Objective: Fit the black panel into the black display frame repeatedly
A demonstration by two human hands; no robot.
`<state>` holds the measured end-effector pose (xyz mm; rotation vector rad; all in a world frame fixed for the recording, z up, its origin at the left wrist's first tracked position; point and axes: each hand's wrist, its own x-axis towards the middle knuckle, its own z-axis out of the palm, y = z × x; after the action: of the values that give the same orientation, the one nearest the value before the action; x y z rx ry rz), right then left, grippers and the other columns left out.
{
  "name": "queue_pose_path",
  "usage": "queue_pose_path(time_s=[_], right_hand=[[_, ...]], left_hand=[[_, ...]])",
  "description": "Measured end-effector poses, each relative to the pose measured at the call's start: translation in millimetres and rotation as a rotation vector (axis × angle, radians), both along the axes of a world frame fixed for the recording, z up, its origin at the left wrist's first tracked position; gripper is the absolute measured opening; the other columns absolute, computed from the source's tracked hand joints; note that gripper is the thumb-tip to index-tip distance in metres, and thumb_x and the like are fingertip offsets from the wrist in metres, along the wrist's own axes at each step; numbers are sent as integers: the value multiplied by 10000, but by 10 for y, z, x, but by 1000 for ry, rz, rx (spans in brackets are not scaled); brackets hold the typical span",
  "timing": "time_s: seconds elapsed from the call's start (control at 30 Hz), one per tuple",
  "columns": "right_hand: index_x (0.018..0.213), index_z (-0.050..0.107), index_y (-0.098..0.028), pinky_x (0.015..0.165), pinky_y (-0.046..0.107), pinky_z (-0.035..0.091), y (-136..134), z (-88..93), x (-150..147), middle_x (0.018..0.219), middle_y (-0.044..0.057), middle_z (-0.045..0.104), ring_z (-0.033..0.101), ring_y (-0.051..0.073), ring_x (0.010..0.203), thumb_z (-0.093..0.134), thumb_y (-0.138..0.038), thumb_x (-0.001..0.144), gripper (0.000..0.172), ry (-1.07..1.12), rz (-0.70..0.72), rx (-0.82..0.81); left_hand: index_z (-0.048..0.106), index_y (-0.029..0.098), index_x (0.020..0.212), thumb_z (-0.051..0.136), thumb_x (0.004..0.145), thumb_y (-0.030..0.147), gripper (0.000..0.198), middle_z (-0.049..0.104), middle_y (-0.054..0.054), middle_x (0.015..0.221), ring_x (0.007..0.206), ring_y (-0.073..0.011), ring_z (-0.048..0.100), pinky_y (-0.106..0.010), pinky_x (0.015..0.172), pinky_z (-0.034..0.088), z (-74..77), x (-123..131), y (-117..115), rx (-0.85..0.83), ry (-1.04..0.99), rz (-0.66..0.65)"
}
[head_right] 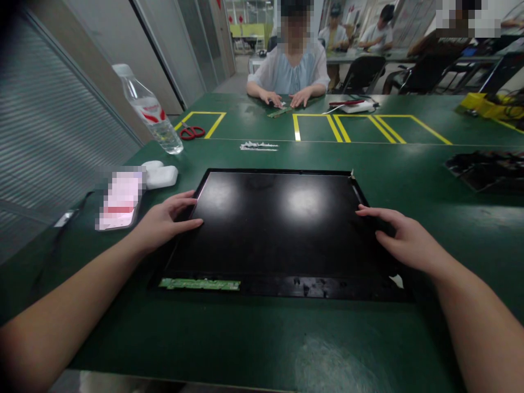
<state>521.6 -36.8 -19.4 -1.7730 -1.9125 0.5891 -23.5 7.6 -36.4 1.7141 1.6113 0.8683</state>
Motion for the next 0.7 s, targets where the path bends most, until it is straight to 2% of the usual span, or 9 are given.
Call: queue_pose_path(time_s=[0.17, 0.3, 0.37, 0.43, 0.57, 0.7], right_hand=[[1236, 736, -273, 1215, 573, 435, -1, -19, 18, 1448, 115, 717, 636, 363, 1386, 612, -406, 741, 527, -3, -3, -1], [1235, 735, -283, 1207, 587, 440, 5, -25, 22, 1448, 110, 718, 637, 365, 1383, 612, -396, 752, 511, 2, 6, 5], [1238, 733, -284, 1204, 590, 442, 7, -22, 22, 1446, 109, 719, 638, 367, 1382, 609, -388, 761, 504, 5, 15, 8], [1235, 734, -291, 1195, 589, 453, 7, -18, 28, 1446, 103, 720, 641, 368, 1377, 612, -378, 770, 489, 4, 23, 8], [1244, 738, -313, 1167, 589, 482, 7, -26, 63, 1456, 89, 716, 643, 372, 1374, 627, -364, 779, 481, -14, 36, 4], [1235, 745, -319, 1177, 621, 463, 19, -56, 89, 1466, 84, 709, 627, 377, 1393, 606, -367, 792, 466, -31, 50, 9]], left_hand=[[776, 207, 1140, 907, 633, 563, 634, 571, -169, 1599, 1468, -424, 548, -589, 1258, 398, 25, 11, -4, 7, 45, -16], [705, 201, 1225, 866, 696, 578, 670, 549, -185, 1566, 1464, -402, 549, -584, 1239, 426, 84, 55, -43, 48, 27, -59], [682, 215, 1271, 845, 732, 607, 686, 529, -183, 1566, 1479, -409, 524, -600, 1227, 433, 125, 72, -70, 77, 80, -89], [674, 231, 1315, 838, 756, 627, 704, 488, -186, 1601, 1510, -433, 472, -636, 1243, 390, 166, 74, -96, 126, 188, -138], [677, 301, 1398, 881, 744, 620, 756, 398, -153, 1699, 1571, -476, 340, -706, 1272, 264, 213, 42, -131, 237, 353, -375], [691, 348, 1425, 910, 750, 575, 745, 389, -123, 1731, 1593, -478, 293, -715, 1275, 234, 211, 19, -152, 245, 364, -614]])
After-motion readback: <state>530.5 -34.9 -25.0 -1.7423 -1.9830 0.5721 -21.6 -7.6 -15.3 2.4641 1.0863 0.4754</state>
